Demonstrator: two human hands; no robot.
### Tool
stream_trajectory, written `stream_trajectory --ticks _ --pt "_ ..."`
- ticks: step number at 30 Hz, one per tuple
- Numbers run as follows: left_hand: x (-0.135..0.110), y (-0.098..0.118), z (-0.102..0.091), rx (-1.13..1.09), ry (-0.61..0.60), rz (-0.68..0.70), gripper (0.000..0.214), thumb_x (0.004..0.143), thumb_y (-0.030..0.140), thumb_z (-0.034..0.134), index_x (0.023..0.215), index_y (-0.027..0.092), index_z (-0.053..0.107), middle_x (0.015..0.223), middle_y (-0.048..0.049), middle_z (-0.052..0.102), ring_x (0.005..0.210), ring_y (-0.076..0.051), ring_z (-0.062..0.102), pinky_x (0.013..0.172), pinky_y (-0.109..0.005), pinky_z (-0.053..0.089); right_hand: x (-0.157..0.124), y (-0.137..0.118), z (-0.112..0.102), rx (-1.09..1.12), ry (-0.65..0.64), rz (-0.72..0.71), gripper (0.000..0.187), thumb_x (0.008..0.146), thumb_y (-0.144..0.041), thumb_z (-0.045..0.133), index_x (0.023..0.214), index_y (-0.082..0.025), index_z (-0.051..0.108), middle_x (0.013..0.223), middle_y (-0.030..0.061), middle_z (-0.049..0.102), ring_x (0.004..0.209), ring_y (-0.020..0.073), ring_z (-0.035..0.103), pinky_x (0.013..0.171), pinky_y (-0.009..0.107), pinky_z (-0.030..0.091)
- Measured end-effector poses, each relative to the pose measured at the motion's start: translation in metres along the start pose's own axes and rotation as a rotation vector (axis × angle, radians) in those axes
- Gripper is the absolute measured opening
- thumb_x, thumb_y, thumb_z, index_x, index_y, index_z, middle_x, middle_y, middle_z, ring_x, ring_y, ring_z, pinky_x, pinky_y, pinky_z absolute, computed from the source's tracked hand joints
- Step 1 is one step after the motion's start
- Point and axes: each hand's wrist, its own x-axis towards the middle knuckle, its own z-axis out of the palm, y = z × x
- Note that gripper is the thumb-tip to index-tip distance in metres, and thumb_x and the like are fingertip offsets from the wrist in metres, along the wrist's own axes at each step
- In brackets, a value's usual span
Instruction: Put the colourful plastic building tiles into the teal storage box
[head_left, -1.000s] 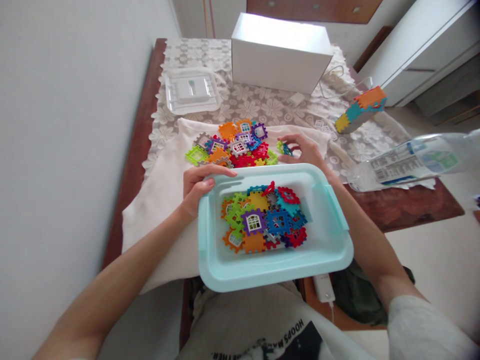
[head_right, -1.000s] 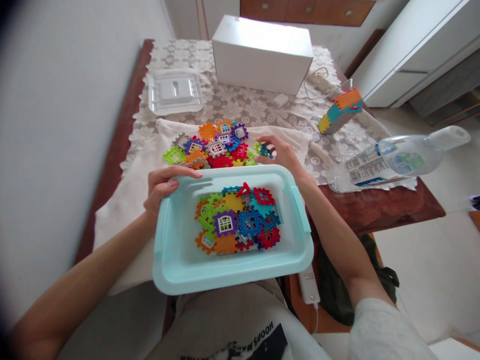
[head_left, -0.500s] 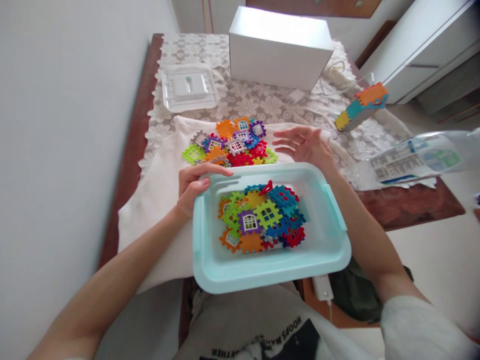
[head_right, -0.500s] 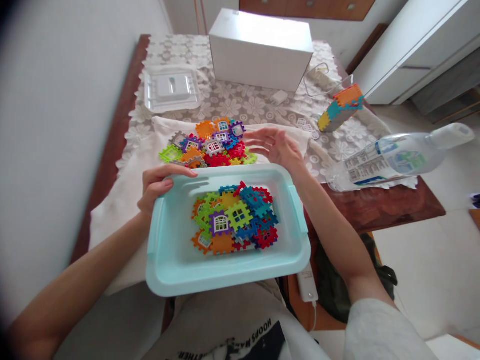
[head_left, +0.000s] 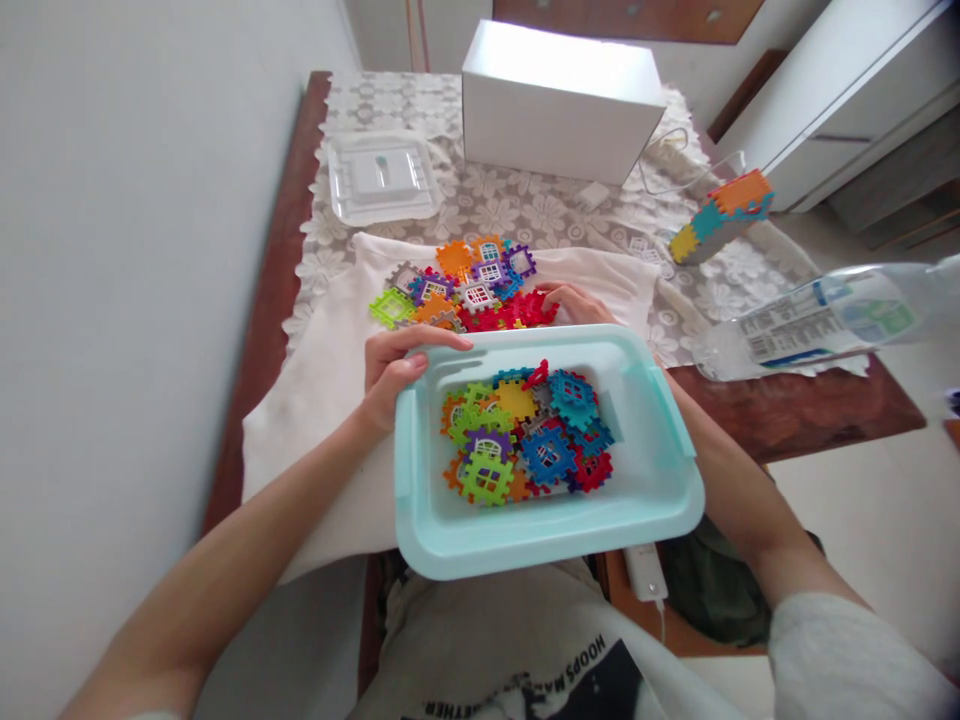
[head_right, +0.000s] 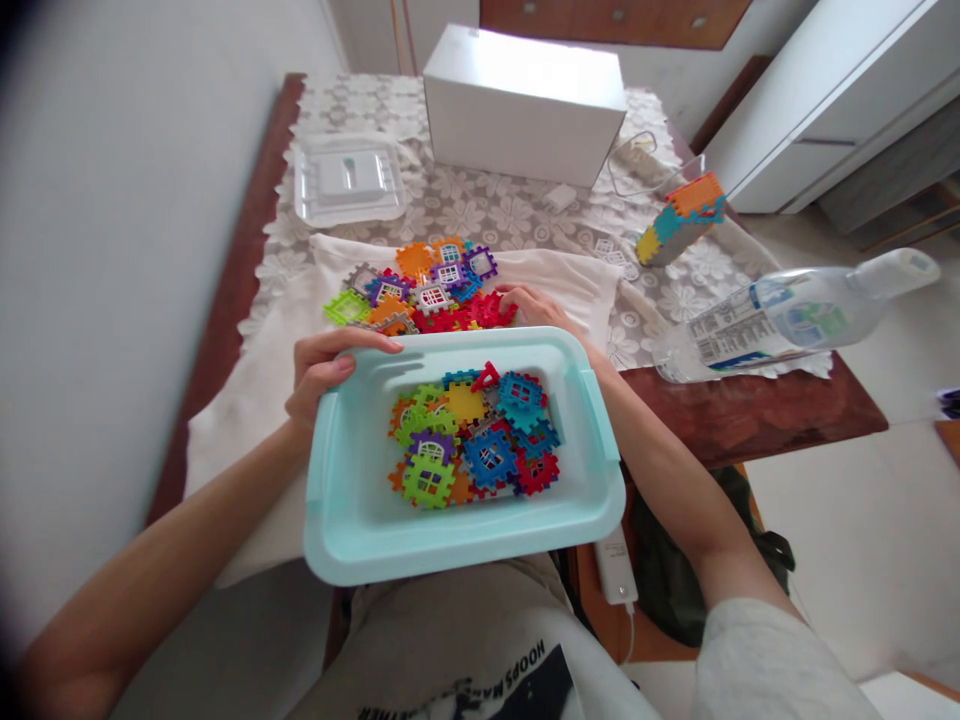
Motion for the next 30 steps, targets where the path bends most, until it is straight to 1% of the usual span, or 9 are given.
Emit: stream_trajectory --ticks 3,6,10,14,17,21,25,28,30 --pt "0.000 -0.001 0.000 -0.019 -0.006 0.013 0.042 0.090 0.057 0.078 0.096 0.019 0.095 0.079 -0.0085 0.085 0.059 -0.019 0.067 0.052 -0.030 0.047 0.001 0.003 0.002 -0.026 0.009 -0.003 0.037 0.092 -0.044 0.069 0.124 -0.026 0.069 0.152 0.0186 0.075 0.148 0.0393 0.066 0.129 0.058 0.047" --pt "0.000 0.000 0.000 -0.018 -0.003 0.019 0.041 0.091 0.055 0.076 0.095 0.018 0.095 0.080 -0.0090 0.086 0.062 -0.020 0.068 0.055 -0.031 0.050 0.002 0.006 0.000 -0.067 0.053 0.006 0.032 0.087 -0.045 0.075 0.113 -0.026 0.070 0.133 0.0174 0.080 0.129 0.0395 0.072 0.118 0.057 0.054" --pt "0.000 0.001 -0.001 0.000 -0.005 0.015 0.040 0.091 0.053 0.075 0.095 0.018 0.095 0.082 -0.0098 0.086 0.064 -0.021 0.069 0.057 -0.032 0.051 0.001 0.008 -0.005 -0.118 0.205 0.051 0.036 0.080 -0.050 0.085 0.102 -0.027 0.067 0.128 0.0150 0.081 0.117 0.0376 0.075 0.108 0.055 0.059" --pt "0.000 0.000 -0.001 0.012 -0.007 0.005 0.041 0.089 0.054 0.074 0.096 0.018 0.095 0.083 -0.0104 0.087 0.063 -0.022 0.069 0.056 -0.033 0.047 0.000 0.015 -0.006 -0.149 0.345 0.046 0.024 0.089 -0.047 0.081 0.098 -0.029 0.069 0.140 0.0127 0.080 0.133 0.0391 0.073 0.118 0.061 0.058" --pt "0.000 0.000 -0.002 0.014 -0.008 0.005 0.041 0.089 0.052 0.074 0.096 0.019 0.095 0.082 -0.0097 0.087 0.061 -0.021 0.068 0.055 -0.033 0.045 0.000 0.022 -0.006 -0.221 0.265 0.031 0.033 0.086 -0.046 0.088 0.112 -0.030 0.075 0.154 0.0116 0.076 0.147 0.0421 0.067 0.128 0.068 0.051" --pt "-0.001 0.001 -0.002 0.028 -0.016 0.026 0.039 0.091 0.049 0.072 0.097 0.019 0.095 0.081 -0.0091 0.086 0.061 -0.020 0.066 0.055 -0.033 0.044 0.000 0.029 -0.009 -0.256 0.188 0.033 0.034 0.093 -0.044 0.083 0.123 -0.030 0.078 0.143 0.0121 0.082 0.137 0.0412 0.073 0.124 0.067 0.054" --pt "0.000 0.003 -0.001 0.045 -0.011 0.022 0.037 0.091 0.048 0.071 0.096 0.019 0.095 0.083 -0.0098 0.087 0.063 -0.022 0.069 0.057 -0.034 0.048 0.001 0.030 -0.011 -0.236 0.244 0.069 0.035 0.088 -0.041 0.083 0.120 -0.028 0.078 0.131 0.0123 0.084 0.126 0.0400 0.077 0.116 0.064 0.059" --pt "0.000 0.004 -0.001 0.049 0.003 0.005 0.039 0.089 0.052 0.073 0.094 0.020 0.095 0.083 -0.0100 0.087 0.064 -0.022 0.069 0.057 -0.034 0.050 0.005 0.027 -0.007 -0.142 0.380 0.040 0.032 0.088 -0.040 0.080 0.116 -0.029 0.071 0.140 0.0121 0.081 0.131 0.0370 0.076 0.117 0.060 0.061" --pt "0.000 0.004 -0.001 0.047 0.007 -0.008 0.040 0.088 0.054 0.074 0.093 0.020 0.095 0.083 -0.0103 0.087 0.066 -0.023 0.071 0.058 -0.034 0.052 0.008 0.024 -0.003 -0.111 0.375 0.022 0.028 0.091 -0.039 0.076 0.115 -0.029 0.067 0.155 0.0143 0.075 0.143 0.0363 0.071 0.122 0.060 0.057"
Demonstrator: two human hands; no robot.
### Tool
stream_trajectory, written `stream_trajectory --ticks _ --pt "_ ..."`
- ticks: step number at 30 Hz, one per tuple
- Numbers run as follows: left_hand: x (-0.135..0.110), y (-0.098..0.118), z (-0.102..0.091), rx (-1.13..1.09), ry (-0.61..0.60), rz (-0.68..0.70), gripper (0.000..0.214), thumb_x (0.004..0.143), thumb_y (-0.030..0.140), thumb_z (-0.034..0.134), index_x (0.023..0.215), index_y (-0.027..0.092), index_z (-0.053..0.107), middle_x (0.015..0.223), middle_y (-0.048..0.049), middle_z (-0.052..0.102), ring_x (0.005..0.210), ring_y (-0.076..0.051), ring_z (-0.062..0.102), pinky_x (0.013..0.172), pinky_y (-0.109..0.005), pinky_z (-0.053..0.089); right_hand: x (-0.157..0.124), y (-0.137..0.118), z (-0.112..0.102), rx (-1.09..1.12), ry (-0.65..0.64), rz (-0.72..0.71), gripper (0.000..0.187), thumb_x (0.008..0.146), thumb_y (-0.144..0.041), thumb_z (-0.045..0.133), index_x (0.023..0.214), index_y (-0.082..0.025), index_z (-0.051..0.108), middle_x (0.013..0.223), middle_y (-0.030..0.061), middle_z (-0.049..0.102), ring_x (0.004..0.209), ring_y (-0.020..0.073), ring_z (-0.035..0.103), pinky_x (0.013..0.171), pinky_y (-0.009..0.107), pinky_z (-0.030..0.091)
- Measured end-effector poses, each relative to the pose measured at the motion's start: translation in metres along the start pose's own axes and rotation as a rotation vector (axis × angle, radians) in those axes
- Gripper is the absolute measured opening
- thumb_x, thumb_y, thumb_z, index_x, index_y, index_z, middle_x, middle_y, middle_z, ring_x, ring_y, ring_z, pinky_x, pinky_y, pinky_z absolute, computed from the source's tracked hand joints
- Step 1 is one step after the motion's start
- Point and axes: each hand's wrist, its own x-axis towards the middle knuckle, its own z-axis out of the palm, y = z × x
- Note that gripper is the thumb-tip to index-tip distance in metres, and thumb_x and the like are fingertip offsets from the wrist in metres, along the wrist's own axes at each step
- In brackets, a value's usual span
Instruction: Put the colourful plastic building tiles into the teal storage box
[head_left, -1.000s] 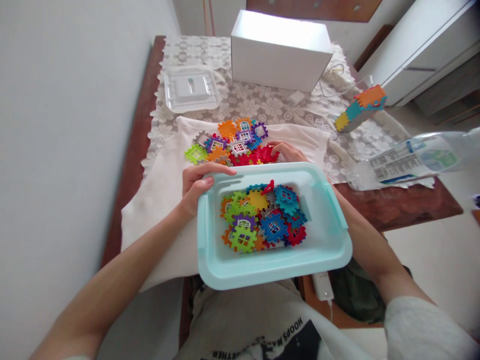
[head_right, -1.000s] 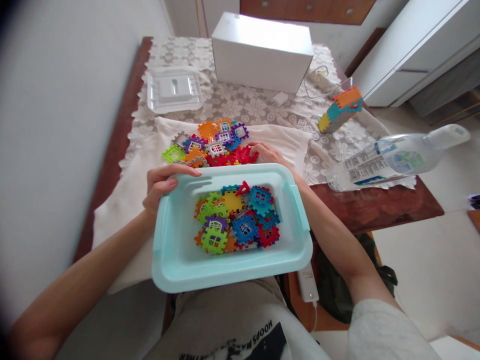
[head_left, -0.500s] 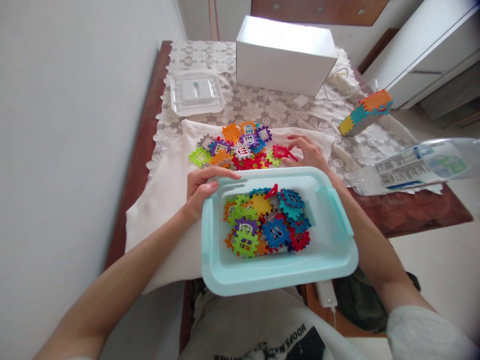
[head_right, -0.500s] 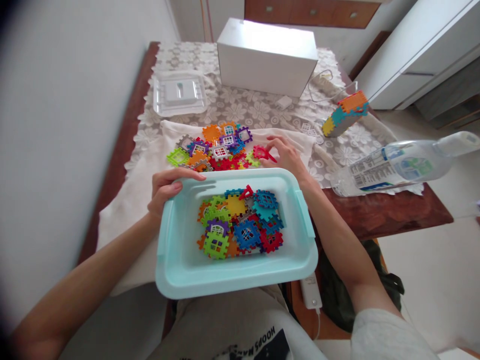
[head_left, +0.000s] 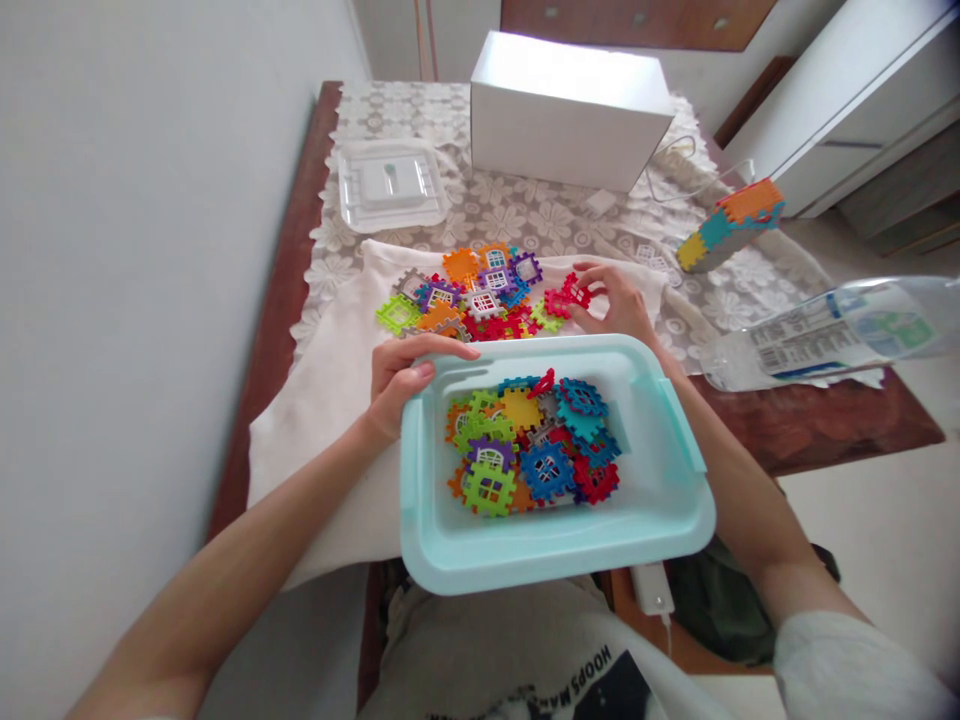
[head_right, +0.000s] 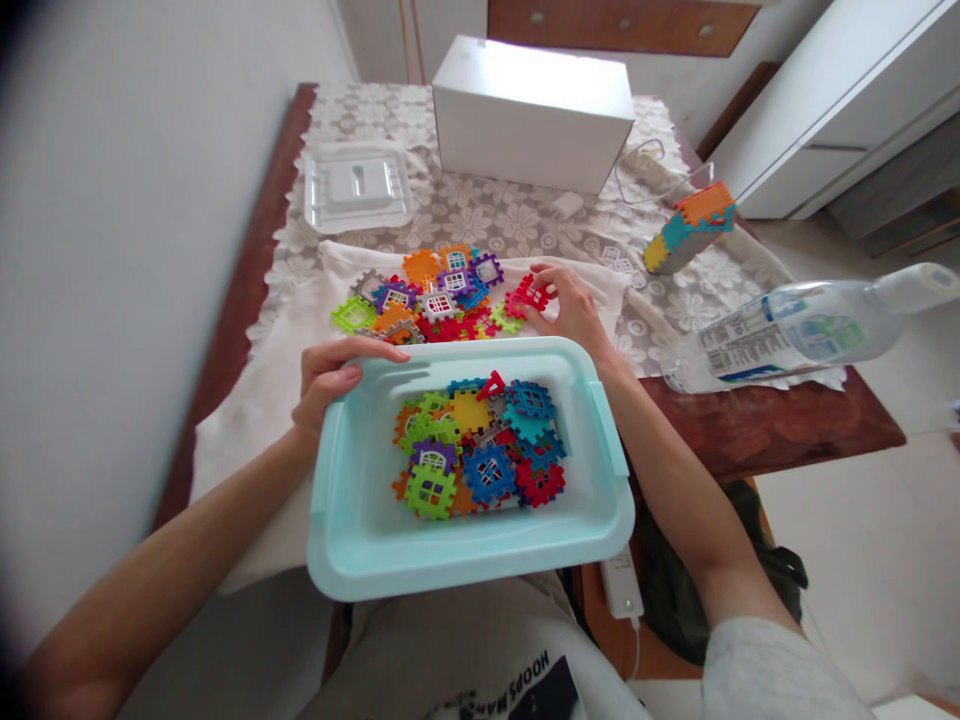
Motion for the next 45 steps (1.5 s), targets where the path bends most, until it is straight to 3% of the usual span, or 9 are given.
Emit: stream_trajectory --ticks 5,12,18,23,27,31,35,41,45 --pt "0.001 0.001 0.000 -0.006 0.016 -0.002 0.039 0.086 0.052 0.074 0.092 0.019 0.095 0.081 -0.0099 0.086 0.064 -0.022 0.070 0.055 -0.032 0.051 0.001 -0.001 0.008 -0.067 -0.173 0.022 0.017 0.091 -0.035 0.073 0.101 -0.028 0.061 0.144 0.0173 0.080 0.138 0.0391 0.068 0.124 0.063 0.053" --pt "0.000 -0.001 -0.001 -0.018 -0.001 0.035 0.036 0.089 0.047 0.074 0.095 0.020 0.096 0.085 -0.0098 0.088 0.067 -0.021 0.073 0.058 -0.031 0.053 0.001 -0.006 0.003 -0.037 -0.074 0.077 0.025 0.083 -0.042 0.078 0.095 -0.029 0.060 0.124 0.0128 0.084 0.114 0.0353 0.074 0.110 0.057 0.060" --pt "0.000 -0.003 -0.001 -0.026 -0.015 0.040 0.036 0.091 0.046 0.072 0.096 0.019 0.095 0.085 -0.0100 0.088 0.067 -0.021 0.072 0.059 -0.033 0.054 0.002 -0.034 -0.021 0.569 0.092 0.110 0.052 0.082 -0.072 0.083 0.107 -0.033 0.059 0.125 0.0078 0.082 0.124 0.0357 0.079 0.108 0.055 0.064" --pt "0.001 -0.001 -0.001 -0.051 -0.027 0.037 0.036 0.090 0.045 0.073 0.096 0.018 0.096 0.084 -0.0100 0.088 0.065 -0.021 0.071 0.057 -0.032 0.051 -0.012 -0.057 -0.037 0.769 -0.203 0.063 0.076 0.064 -0.093 0.093 0.103 -0.034 0.068 0.125 0.0110 0.086 0.133 0.0467 0.077 0.113 0.067 0.062" --pt "0.001 -0.001 -0.001 -0.038 -0.023 0.035 0.037 0.090 0.046 0.073 0.096 0.017 0.096 0.083 -0.0104 0.088 0.061 -0.020 0.068 0.054 -0.031 0.050 -0.013 -0.056 -0.025 0.863 -0.235 0.157 0.087 0.076 -0.115 0.058 0.098 -0.033 0.072 0.132 0.0121 0.085 0.137 0.0455 0.076 0.113 0.067 0.063" --pt "0.000 -0.001 -0.001 -0.082 -0.026 0.016 0.036 0.090 0.045 0.075 0.096 0.018 0.096 0.084 -0.0102 0.088 0.065 -0.020 0.071 0.056 -0.031 0.052 -0.006 -0.040 -0.006 0.587 -0.069 0.166 0.059 0.096 -0.090 0.070 0.104 -0.032 0.078 0.127 0.0085 0.086 0.126 0.0363 0.080 0.117 0.058 0.063" --pt "-0.001 -0.001 0.000 -0.111 -0.022 0.000 0.034 0.091 0.045 0.076 0.097 0.018 0.096 0.085 -0.0098 0.088 0.065 -0.020 0.071 0.056 -0.030 0.051 -0.006 -0.021 0.009 0.161 -0.169 -0.009 0.037 0.097 -0.064 0.081 0.109 -0.028 0.082 0.128 0.0115 0.086 0.127 0.0376 0.077 0.120 0.062 0.057" --pt "0.000 -0.002 -0.001 -0.125 -0.052 0.023 0.033 0.089 0.042 0.076 0.098 0.018 0.096 0.079 -0.0079 0.086 0.059 -0.017 0.066 0.051 -0.027 0.045 -0.011 -0.001 0.015 0.002 -0.239 -0.105 0.038 0.098 -0.056 0.081 0.125 -0.029 0.080 0.154 0.0134 0.075 0.147 0.0394 0.066 0.126 0.063 0.053" --pt "0.000 0.000 0.000 -0.122 -0.040 0.000 0.033 0.088 0.042 0.075 0.098 0.018 0.096 0.080 -0.0083 0.086 0.061 -0.018 0.067 0.052 -0.027 0.047 -0.011 0.003 0.016 -0.017 -0.220 -0.076 0.045 0.103 -0.055 0.075 0.138 -0.027 0.077 0.146 0.0151 0.078 0.144 0.0386 0.069 0.126 0.059 0.055"
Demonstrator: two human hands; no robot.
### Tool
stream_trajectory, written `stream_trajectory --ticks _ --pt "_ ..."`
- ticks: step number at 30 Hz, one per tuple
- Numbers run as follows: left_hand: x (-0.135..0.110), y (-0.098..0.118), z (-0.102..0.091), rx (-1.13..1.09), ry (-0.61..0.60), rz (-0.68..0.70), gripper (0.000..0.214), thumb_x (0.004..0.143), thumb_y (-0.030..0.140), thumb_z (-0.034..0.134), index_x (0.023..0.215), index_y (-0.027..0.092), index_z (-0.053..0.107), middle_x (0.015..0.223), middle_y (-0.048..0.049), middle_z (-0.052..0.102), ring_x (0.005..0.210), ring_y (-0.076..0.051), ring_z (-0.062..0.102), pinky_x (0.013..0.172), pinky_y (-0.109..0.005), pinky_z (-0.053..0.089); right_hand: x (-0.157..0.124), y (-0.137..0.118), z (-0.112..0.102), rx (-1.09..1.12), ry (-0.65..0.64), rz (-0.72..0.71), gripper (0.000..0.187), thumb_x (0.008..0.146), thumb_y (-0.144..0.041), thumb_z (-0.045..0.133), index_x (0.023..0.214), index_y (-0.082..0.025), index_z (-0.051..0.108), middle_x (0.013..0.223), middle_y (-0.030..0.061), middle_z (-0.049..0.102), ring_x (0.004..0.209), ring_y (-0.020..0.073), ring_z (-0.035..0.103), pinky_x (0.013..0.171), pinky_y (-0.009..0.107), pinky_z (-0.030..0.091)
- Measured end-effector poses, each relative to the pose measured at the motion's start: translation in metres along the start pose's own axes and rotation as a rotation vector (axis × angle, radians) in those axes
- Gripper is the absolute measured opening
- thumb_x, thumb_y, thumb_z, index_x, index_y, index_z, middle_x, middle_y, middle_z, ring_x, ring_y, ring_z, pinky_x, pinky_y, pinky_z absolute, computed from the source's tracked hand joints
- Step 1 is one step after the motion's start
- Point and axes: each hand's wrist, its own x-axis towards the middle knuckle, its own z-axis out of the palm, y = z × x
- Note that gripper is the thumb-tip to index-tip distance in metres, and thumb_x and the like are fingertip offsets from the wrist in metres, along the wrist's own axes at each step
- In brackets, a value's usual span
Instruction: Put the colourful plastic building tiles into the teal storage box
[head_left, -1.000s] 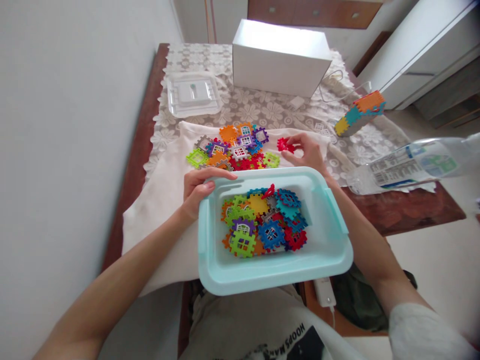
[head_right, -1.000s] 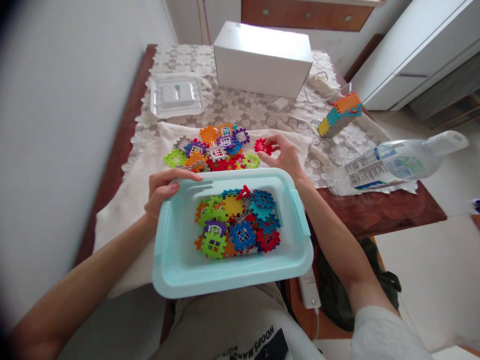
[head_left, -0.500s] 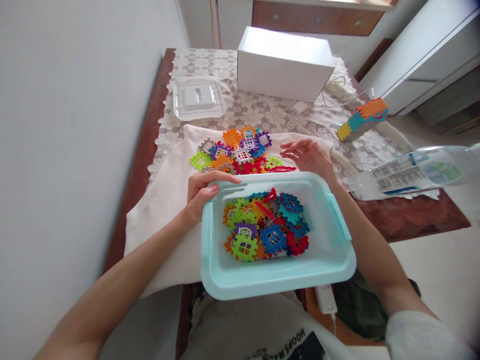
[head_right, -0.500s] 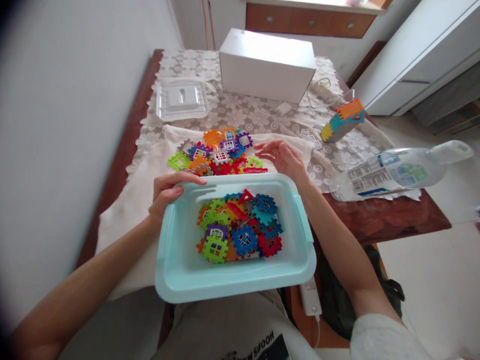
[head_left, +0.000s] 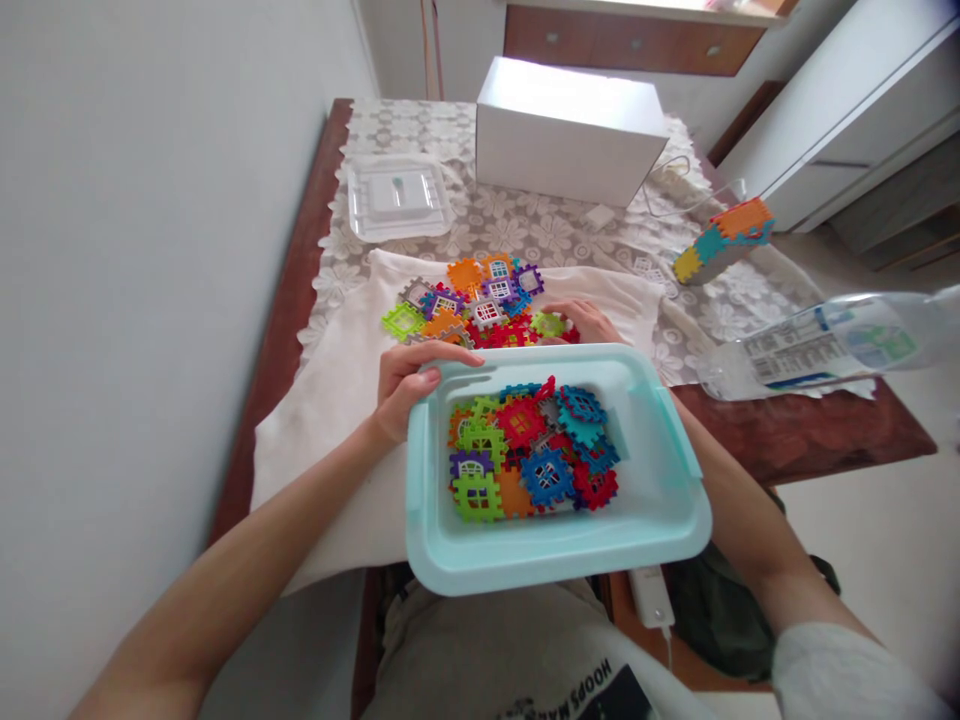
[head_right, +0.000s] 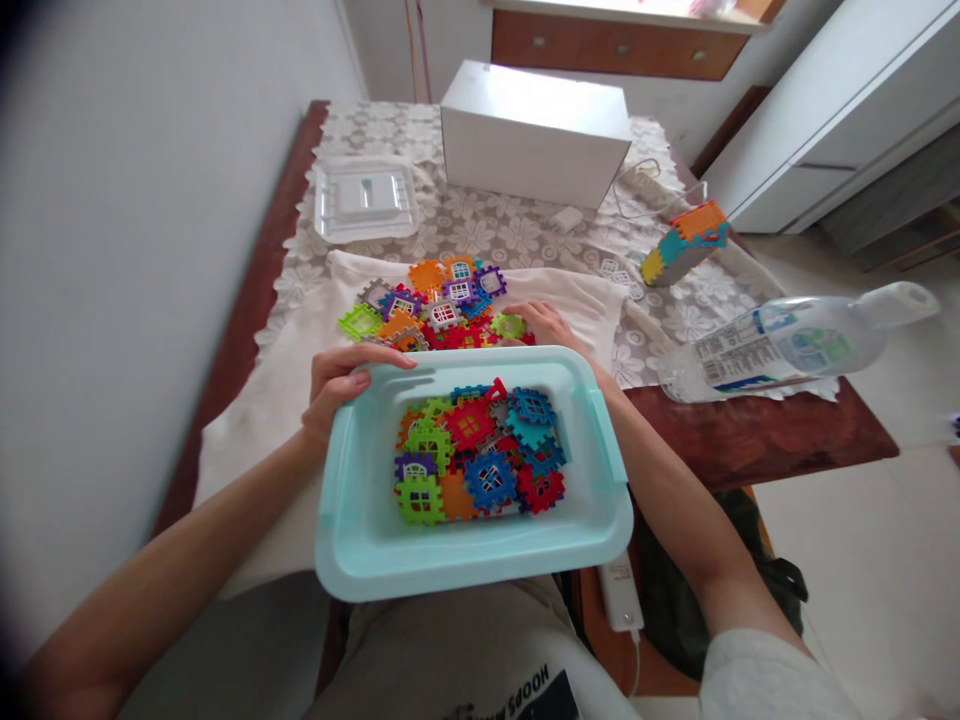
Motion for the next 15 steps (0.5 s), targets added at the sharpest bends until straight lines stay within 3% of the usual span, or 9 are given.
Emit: stream_trajectory --ticks 4,9,12,15 --pt "0.001 0.001 0.000 0.041 0.007 0.026 0.035 0.090 0.045 0.074 0.096 0.018 0.095 0.083 -0.0098 0.087 0.064 -0.020 0.071 0.057 -0.030 0.053 0.002 -0.004 -0.004 -0.049 0.030 0.061 0.047 0.100 -0.056 0.076 0.137 -0.027 0.077 0.144 0.0154 0.078 0.134 0.0396 0.075 0.118 0.058 0.060" --pt "0.003 0.000 0.000 0.060 0.000 0.046 0.037 0.089 0.047 0.074 0.096 0.018 0.096 0.081 -0.0101 0.087 0.061 -0.020 0.069 0.053 -0.031 0.049 0.000 -0.016 -0.022 -0.155 0.057 0.078 0.048 0.095 -0.050 0.079 0.136 -0.026 0.076 0.136 0.0160 0.078 0.127 0.0410 0.075 0.112 0.058 0.062" --pt "0.003 -0.001 0.001 0.053 0.003 0.029 0.039 0.088 0.049 0.074 0.095 0.018 0.095 0.080 -0.0103 0.087 0.058 -0.020 0.068 0.051 -0.031 0.048 -0.005 -0.025 -0.039 -0.205 -0.035 0.065 0.050 0.095 -0.047 0.078 0.142 -0.029 0.075 0.135 0.0142 0.076 0.126 0.0393 0.074 0.112 0.055 0.060" --pt "0.002 0.000 0.001 0.053 0.002 0.027 0.039 0.088 0.049 0.074 0.095 0.018 0.095 0.080 -0.0105 0.087 0.059 -0.021 0.069 0.052 -0.031 0.049 -0.010 -0.032 -0.053 -0.179 -0.209 0.081 0.042 0.099 -0.038 0.072 0.140 -0.029 0.077 0.136 0.0135 0.074 0.123 0.0361 0.075 0.112 0.051 0.060"
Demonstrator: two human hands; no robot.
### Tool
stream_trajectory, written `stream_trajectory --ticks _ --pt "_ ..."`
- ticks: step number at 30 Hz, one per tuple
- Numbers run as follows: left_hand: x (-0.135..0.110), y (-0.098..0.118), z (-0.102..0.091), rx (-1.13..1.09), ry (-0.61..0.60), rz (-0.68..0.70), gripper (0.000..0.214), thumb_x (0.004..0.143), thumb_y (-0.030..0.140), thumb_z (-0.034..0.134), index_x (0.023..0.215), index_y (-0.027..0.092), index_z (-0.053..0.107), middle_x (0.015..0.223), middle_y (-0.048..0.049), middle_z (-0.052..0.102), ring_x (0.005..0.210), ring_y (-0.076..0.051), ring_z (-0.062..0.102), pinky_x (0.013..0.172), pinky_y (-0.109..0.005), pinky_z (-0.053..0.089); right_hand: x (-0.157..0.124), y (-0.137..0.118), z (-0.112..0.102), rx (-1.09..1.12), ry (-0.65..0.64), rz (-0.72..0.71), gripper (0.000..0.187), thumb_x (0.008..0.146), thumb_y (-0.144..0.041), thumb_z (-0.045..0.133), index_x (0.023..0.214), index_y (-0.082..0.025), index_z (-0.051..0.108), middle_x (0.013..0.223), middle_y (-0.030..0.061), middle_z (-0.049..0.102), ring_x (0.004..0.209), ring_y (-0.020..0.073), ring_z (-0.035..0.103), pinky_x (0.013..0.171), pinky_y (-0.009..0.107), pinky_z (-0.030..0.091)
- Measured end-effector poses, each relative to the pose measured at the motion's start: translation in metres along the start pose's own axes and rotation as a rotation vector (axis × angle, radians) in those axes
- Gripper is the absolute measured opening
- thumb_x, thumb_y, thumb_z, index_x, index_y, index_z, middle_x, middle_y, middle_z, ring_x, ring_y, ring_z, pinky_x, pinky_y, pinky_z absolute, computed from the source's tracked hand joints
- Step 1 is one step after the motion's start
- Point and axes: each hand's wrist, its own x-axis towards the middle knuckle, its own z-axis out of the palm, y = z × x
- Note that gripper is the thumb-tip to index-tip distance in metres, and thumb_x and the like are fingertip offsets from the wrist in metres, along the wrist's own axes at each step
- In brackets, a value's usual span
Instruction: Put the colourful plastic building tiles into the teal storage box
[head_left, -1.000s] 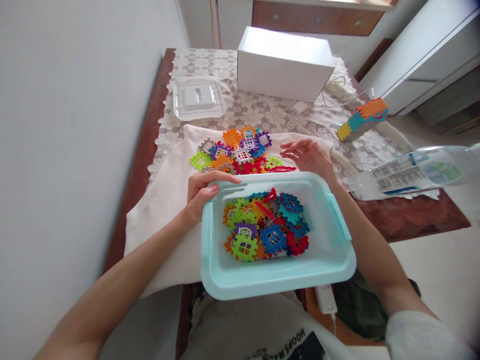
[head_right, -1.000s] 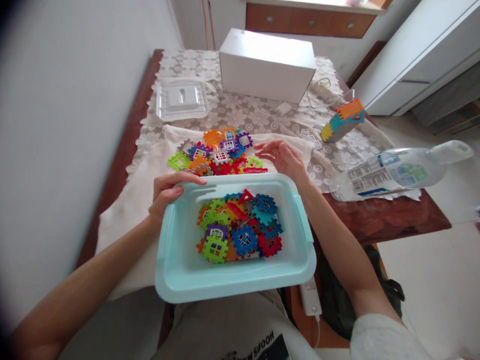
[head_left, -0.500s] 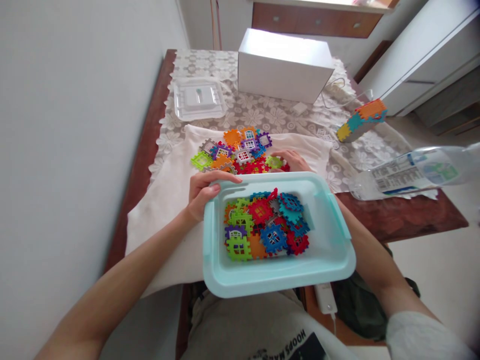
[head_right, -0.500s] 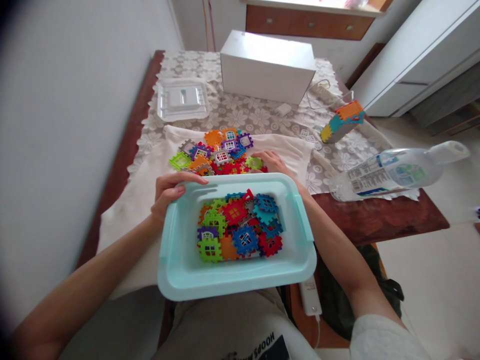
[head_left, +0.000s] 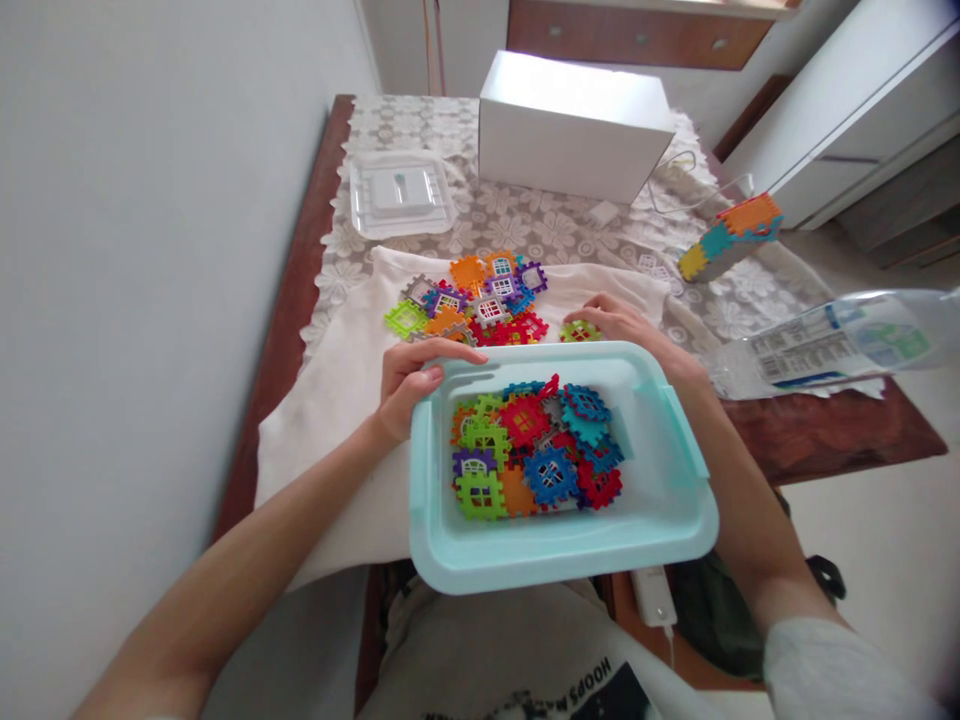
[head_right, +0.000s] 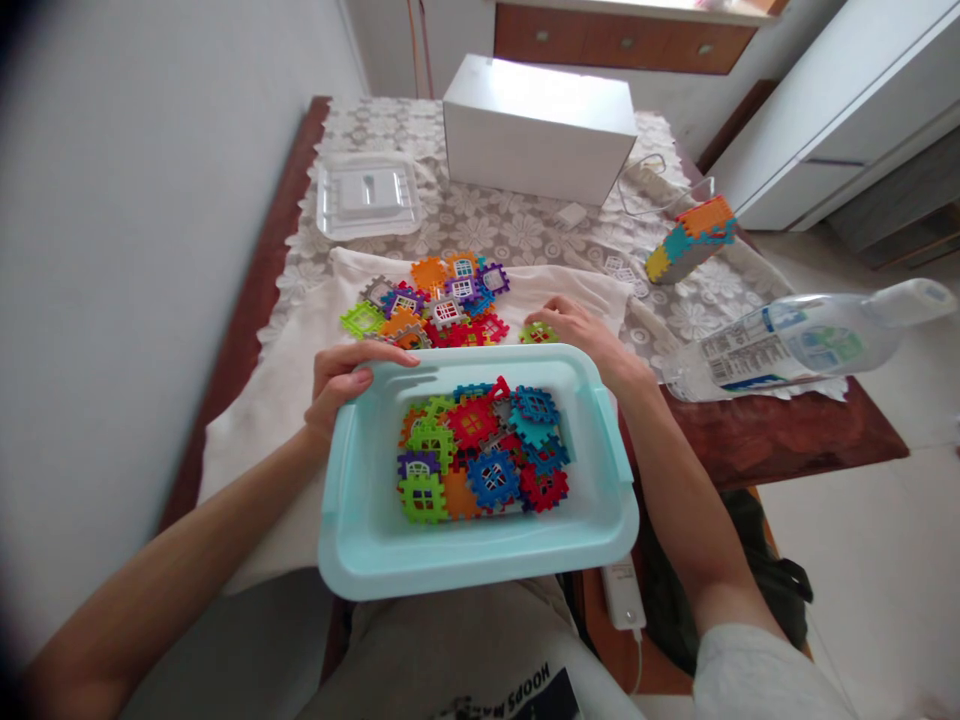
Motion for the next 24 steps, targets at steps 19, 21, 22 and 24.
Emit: stream_trajectory --ticks 19,21,22,24 --pt "-0.003 0.002 -0.001 0.058 0.046 -0.047 0.039 0.088 0.052 0.074 0.093 0.019 0.094 0.084 -0.0106 0.087 0.068 -0.024 0.073 0.060 -0.035 0.056 0.002 -0.013 -0.014 0.157 -0.018 -0.062 0.018 0.101 -0.046 0.074 0.109 -0.032 0.081 0.130 0.0098 0.079 0.126 0.0365 0.071 0.115 0.057 0.059" --pt "-0.003 0.001 -0.002 0.064 0.038 -0.043 0.040 0.089 0.053 0.074 0.093 0.019 0.094 0.085 -0.0105 0.087 0.069 -0.024 0.073 0.061 -0.035 0.056 0.003 -0.014 -0.015 0.215 0.135 -0.028 0.029 0.100 -0.053 0.074 0.118 -0.032 0.081 0.137 0.0107 0.077 0.130 0.0371 0.072 0.110 0.055 0.063" --pt "-0.003 0.000 -0.002 0.067 0.034 -0.042 0.040 0.090 0.054 0.074 0.093 0.019 0.094 0.085 -0.0104 0.087 0.068 -0.024 0.073 0.061 -0.035 0.055 0.002 -0.016 -0.017 0.257 0.209 -0.011 0.037 0.100 -0.059 0.073 0.124 -0.033 0.080 0.141 0.0115 0.075 0.133 0.0377 0.071 0.107 0.054 0.064" --pt "-0.003 0.000 -0.002 0.077 0.029 -0.035 0.042 0.090 0.055 0.074 0.093 0.019 0.094 0.083 -0.0102 0.086 0.066 -0.023 0.072 0.060 -0.034 0.053 -0.002 -0.019 -0.022 0.356 0.324 0.019 0.058 0.099 -0.075 0.066 0.141 -0.036 0.074 0.147 0.0128 0.072 0.139 0.0394 0.070 0.103 0.054 0.065"
